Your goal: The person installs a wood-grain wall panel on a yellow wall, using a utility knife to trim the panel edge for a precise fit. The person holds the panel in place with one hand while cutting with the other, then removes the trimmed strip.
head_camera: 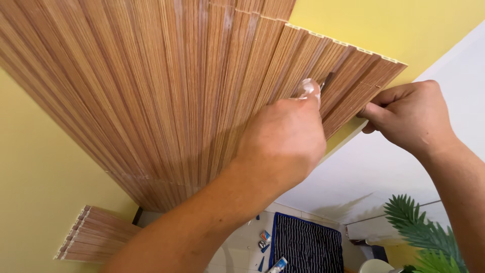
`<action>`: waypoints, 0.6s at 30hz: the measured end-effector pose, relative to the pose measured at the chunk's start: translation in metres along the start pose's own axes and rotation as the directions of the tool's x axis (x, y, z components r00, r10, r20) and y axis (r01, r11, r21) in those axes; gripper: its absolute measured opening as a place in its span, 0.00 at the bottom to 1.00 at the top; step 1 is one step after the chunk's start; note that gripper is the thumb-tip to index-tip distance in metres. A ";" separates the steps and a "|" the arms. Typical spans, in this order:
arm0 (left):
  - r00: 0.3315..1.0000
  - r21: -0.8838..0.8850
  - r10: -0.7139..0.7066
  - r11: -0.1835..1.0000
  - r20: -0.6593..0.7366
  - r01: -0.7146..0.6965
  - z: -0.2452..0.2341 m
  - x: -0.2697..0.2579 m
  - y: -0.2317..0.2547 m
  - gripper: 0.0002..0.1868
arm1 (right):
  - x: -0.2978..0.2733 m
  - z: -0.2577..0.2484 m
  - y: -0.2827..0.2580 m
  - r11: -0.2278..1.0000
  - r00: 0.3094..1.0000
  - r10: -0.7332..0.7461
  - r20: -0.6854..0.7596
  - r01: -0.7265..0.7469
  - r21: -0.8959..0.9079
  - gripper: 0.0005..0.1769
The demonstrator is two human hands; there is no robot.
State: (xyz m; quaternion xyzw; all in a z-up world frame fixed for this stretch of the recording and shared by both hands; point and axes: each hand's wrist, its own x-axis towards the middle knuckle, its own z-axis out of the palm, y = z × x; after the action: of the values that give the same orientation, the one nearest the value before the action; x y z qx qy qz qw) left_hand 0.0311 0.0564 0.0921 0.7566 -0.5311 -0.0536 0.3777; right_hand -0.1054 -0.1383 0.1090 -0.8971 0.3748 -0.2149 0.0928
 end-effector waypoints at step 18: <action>0.990 0.165 -0.123 0.980 0.075 0.109 0.000 0.005 0.020 0.24 | -0.003 -0.002 -0.008 0.999 1.000 0.001 0.024 -0.002 0.032 0.14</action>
State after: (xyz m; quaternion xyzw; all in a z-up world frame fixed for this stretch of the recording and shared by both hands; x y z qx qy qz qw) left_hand 0.0180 0.0488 0.1065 0.8113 -0.5042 -0.0648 0.2889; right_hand -0.1029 -0.1311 0.1120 -0.8976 0.3710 -0.2102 0.1117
